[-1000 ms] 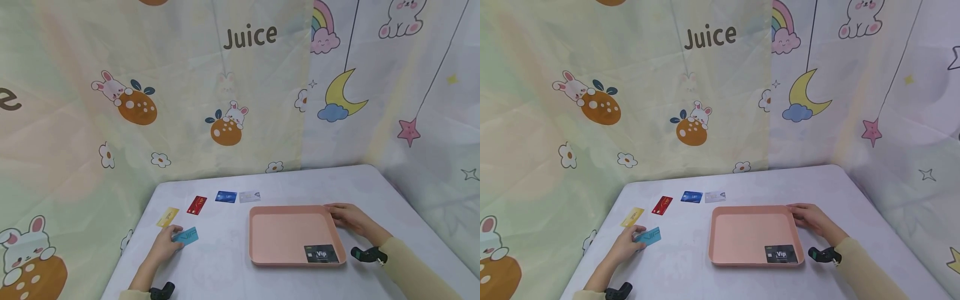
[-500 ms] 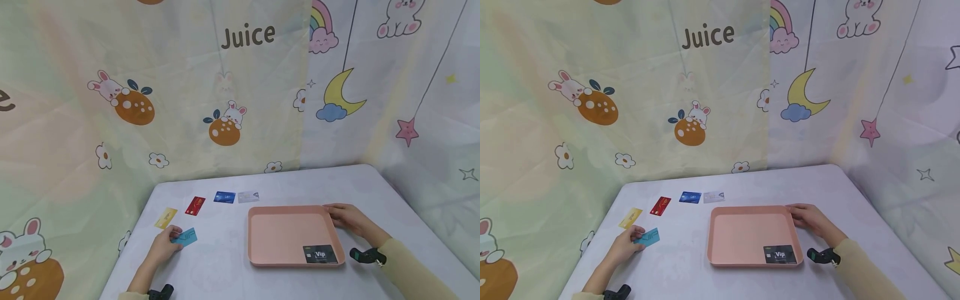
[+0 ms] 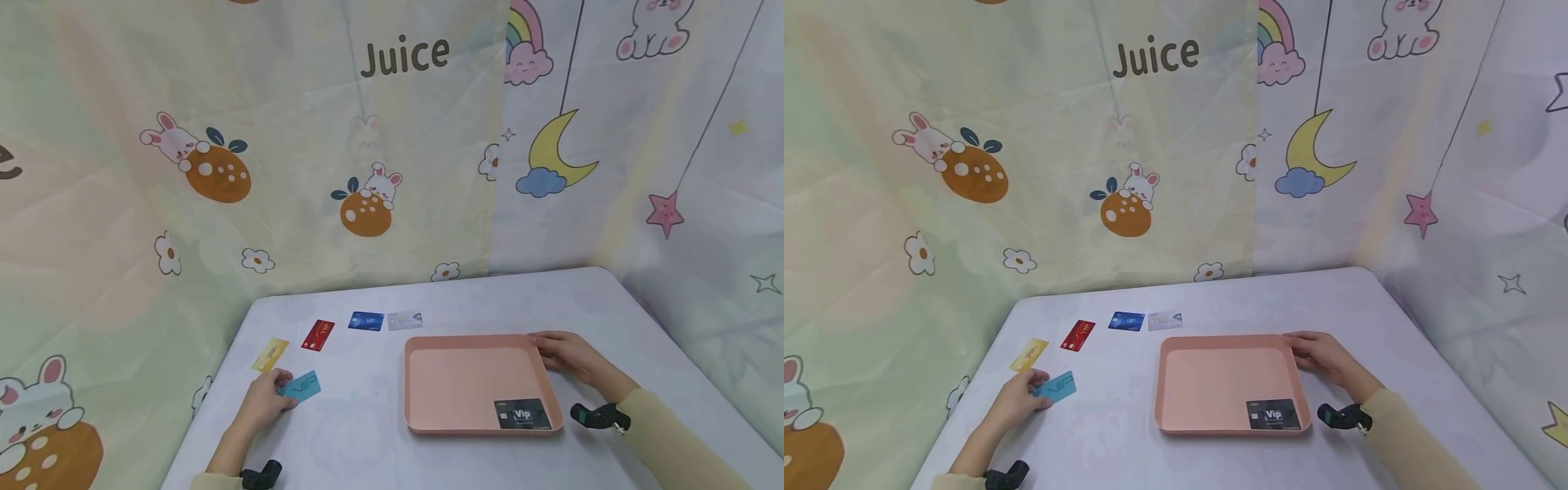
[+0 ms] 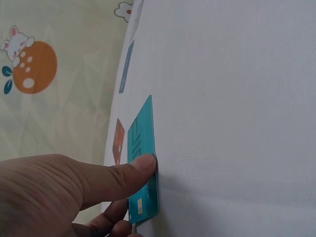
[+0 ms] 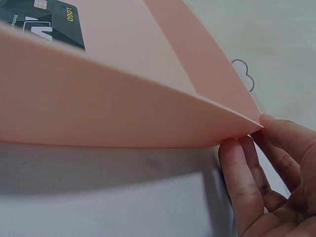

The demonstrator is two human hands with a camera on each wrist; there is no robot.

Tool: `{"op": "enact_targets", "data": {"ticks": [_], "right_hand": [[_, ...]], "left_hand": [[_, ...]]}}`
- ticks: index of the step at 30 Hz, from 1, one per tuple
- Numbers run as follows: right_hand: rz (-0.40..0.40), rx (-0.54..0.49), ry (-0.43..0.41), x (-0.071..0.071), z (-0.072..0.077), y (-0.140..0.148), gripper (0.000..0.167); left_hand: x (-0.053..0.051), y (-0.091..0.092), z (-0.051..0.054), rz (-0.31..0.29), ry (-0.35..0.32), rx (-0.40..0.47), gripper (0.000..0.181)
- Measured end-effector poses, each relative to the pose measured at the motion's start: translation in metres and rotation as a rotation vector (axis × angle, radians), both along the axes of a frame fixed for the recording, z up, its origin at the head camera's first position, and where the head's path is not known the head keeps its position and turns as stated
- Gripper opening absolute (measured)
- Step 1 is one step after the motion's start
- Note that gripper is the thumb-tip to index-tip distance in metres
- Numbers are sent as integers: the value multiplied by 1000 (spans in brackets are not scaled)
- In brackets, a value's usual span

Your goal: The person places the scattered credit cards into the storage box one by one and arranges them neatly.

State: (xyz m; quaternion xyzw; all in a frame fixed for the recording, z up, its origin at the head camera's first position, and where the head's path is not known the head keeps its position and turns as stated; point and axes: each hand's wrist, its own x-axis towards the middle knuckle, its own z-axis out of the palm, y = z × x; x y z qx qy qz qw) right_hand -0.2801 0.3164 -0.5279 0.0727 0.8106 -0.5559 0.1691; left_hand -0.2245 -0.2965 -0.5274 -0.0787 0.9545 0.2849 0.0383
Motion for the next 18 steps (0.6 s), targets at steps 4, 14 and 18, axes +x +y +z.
{"op": "enact_targets", "data": {"ticks": [4, 14, 18], "right_hand": [[10, 0, 2, -1, 0, -1, 74], [10, -6, 14, -1, -3, 1, 75], [12, -4, 18, 0, -2, 1, 74]], "left_hand": [[0, 0, 1, -4, 5, -10, 47], [-1, 5, 5, 24, 69, 28, 28], [-2, 6, 5, 30, 105, 43, 24]]}}
